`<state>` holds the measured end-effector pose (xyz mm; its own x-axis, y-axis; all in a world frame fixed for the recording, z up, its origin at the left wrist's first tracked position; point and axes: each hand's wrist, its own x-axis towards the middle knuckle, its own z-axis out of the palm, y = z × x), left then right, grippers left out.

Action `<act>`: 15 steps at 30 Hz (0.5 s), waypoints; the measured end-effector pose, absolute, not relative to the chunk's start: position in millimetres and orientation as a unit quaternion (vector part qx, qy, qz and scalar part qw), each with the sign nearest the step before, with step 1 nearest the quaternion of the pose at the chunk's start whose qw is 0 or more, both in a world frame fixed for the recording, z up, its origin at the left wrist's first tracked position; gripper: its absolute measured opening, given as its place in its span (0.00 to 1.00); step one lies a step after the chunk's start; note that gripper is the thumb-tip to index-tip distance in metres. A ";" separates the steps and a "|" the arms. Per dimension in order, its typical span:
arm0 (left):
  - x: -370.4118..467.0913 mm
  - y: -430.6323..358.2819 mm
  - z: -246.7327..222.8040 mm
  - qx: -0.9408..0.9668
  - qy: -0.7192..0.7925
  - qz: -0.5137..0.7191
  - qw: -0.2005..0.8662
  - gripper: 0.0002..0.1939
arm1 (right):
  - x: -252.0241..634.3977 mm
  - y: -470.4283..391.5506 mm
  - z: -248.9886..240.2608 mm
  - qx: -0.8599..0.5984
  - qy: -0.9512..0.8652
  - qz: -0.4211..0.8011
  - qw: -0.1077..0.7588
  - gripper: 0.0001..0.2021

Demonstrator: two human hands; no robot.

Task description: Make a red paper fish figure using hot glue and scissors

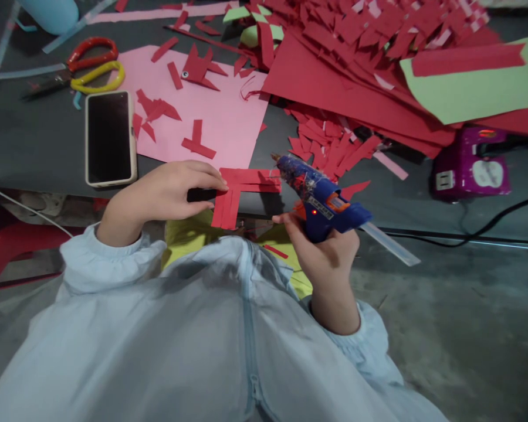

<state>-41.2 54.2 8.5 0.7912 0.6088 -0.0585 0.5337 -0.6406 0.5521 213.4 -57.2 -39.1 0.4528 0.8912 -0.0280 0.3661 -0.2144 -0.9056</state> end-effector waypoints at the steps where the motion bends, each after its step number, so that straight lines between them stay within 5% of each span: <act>1: -40.9 54.4 8.8 0.903 0.318 0.063 0.282 0.16 | 213.5 -57.4 -39.6 -0.724 -0.435 0.291 0.449 0.12; 15: -41.0 54.5 9.6 0.899 0.327 0.059 0.287 0.16 | 214.4 -58.8 -42.2 -0.729 -0.424 0.294 0.449 0.13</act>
